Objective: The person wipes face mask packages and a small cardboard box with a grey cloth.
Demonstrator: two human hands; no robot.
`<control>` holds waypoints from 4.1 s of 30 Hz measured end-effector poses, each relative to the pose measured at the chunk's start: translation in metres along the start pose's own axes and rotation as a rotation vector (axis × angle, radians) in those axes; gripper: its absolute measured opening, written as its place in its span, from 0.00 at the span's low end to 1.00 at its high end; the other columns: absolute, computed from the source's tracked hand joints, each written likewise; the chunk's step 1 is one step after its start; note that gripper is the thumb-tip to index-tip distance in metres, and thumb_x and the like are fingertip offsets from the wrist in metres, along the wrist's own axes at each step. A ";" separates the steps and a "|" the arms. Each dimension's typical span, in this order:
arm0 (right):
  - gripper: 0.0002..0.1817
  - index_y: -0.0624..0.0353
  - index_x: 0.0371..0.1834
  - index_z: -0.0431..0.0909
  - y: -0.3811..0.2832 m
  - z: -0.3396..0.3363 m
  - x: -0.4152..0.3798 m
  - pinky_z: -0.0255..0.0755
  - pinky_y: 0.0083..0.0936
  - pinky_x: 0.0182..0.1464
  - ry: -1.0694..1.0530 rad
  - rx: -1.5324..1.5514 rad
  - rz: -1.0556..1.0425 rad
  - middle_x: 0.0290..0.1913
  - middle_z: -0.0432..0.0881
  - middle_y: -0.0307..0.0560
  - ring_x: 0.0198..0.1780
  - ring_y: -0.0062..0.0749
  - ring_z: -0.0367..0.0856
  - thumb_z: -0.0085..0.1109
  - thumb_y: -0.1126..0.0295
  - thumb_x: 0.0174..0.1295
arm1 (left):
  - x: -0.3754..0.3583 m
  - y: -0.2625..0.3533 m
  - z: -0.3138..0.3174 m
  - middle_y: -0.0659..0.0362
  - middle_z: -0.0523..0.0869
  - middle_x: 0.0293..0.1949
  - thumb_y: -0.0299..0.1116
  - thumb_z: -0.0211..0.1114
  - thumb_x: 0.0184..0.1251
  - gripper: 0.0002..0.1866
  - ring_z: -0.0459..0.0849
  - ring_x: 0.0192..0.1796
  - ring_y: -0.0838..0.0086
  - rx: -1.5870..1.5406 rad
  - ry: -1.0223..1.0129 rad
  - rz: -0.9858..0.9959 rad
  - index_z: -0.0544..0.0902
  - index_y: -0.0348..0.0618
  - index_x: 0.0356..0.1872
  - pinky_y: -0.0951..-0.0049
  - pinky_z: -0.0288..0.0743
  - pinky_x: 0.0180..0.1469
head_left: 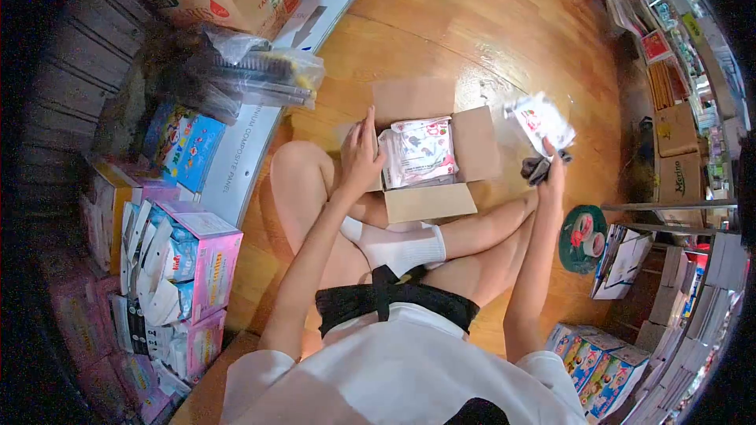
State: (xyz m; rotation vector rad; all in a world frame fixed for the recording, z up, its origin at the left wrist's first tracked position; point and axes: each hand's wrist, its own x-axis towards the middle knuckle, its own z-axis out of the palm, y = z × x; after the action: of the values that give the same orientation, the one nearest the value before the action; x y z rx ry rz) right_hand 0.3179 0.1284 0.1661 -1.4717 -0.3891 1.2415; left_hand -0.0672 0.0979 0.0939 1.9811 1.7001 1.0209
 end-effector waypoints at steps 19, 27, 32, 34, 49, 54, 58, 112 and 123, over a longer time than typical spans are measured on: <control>0.36 0.53 0.64 0.69 0.004 0.099 -0.094 0.73 0.37 0.56 -0.532 -1.072 -0.978 0.61 0.73 0.54 0.55 0.51 0.77 0.68 0.75 0.46 | -0.017 -0.007 0.015 0.44 0.70 0.61 0.26 0.62 0.52 0.48 0.67 0.64 0.51 -0.013 0.158 -0.089 0.49 0.47 0.76 0.55 0.60 0.67; 0.52 0.41 0.70 0.60 0.085 0.152 -0.054 0.78 0.39 0.42 -0.861 -1.874 -1.105 0.68 0.62 0.59 0.45 0.51 0.83 0.74 0.73 0.35 | -0.016 0.012 0.001 0.46 0.69 0.63 0.26 0.62 0.54 0.45 0.66 0.65 0.52 -0.013 0.103 -0.178 0.50 0.46 0.75 0.54 0.58 0.67; 0.52 0.48 0.69 0.61 0.091 0.157 -0.036 0.78 0.41 0.40 -0.915 -1.873 -1.298 0.61 0.72 0.59 0.40 0.51 0.83 0.78 0.64 0.33 | -0.015 0.011 0.007 0.46 0.69 0.63 0.23 0.63 0.52 0.47 0.66 0.66 0.51 -0.017 0.134 -0.180 0.51 0.45 0.75 0.54 0.58 0.68; 0.47 0.51 0.65 0.67 0.067 0.160 -0.035 0.78 0.38 0.40 -0.936 -1.786 -1.158 0.50 0.79 0.57 0.37 0.51 0.83 0.78 0.62 0.35 | -0.016 0.007 0.009 0.45 0.69 0.63 0.23 0.63 0.51 0.47 0.66 0.66 0.51 -0.046 0.151 -0.152 0.51 0.44 0.74 0.54 0.58 0.68; 0.21 0.53 0.53 0.72 -0.042 0.046 0.015 0.77 0.36 0.35 -0.291 0.119 -0.136 0.41 0.79 0.44 0.35 0.37 0.79 0.59 0.54 0.62 | -0.020 -0.003 0.004 0.45 0.71 0.61 0.24 0.62 0.53 0.45 0.68 0.62 0.50 -0.029 0.202 -0.139 0.52 0.45 0.75 0.54 0.62 0.64; 0.15 0.54 0.48 0.75 0.067 -0.069 0.131 0.78 0.35 0.33 -0.275 0.095 0.033 0.37 0.80 0.40 0.35 0.31 0.79 0.58 0.57 0.65 | -0.019 -0.001 0.005 0.46 0.72 0.60 0.24 0.62 0.53 0.45 0.69 0.62 0.51 0.017 0.201 -0.120 0.52 0.45 0.74 0.54 0.63 0.64; 0.14 0.56 0.43 0.77 0.088 -0.054 0.109 0.77 0.29 0.33 -0.193 -0.007 0.233 0.37 0.81 0.39 0.33 0.29 0.79 0.60 0.58 0.64 | -0.022 0.000 -0.001 0.46 0.71 0.62 0.26 0.63 0.54 0.45 0.69 0.63 0.51 0.027 0.183 -0.128 0.52 0.46 0.75 0.54 0.63 0.65; 0.54 0.69 0.53 0.66 0.124 0.176 0.018 0.73 0.42 0.52 -1.156 -1.805 -0.697 0.51 0.77 0.67 0.51 0.61 0.77 0.81 0.44 0.24 | -0.017 0.011 0.005 0.53 0.61 0.72 0.22 0.63 0.50 0.45 0.64 0.69 0.57 -0.034 0.149 -0.099 0.54 0.41 0.73 0.57 0.56 0.71; 0.39 0.58 0.54 0.65 0.123 0.141 -0.054 0.73 0.44 0.47 -0.679 -1.794 -1.035 0.47 0.72 0.54 0.43 0.54 0.79 0.77 0.67 0.35 | -0.014 0.013 0.000 0.52 0.64 0.71 0.21 0.58 0.52 0.42 0.67 0.67 0.56 -0.001 0.143 -0.080 0.55 0.40 0.72 0.56 0.59 0.69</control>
State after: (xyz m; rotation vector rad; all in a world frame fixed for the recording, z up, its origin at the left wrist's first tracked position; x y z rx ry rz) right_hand 0.1318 0.1183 0.1094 -1.5263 -2.7892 0.1961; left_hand -0.0578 0.0817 0.0984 1.8625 1.8365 1.1594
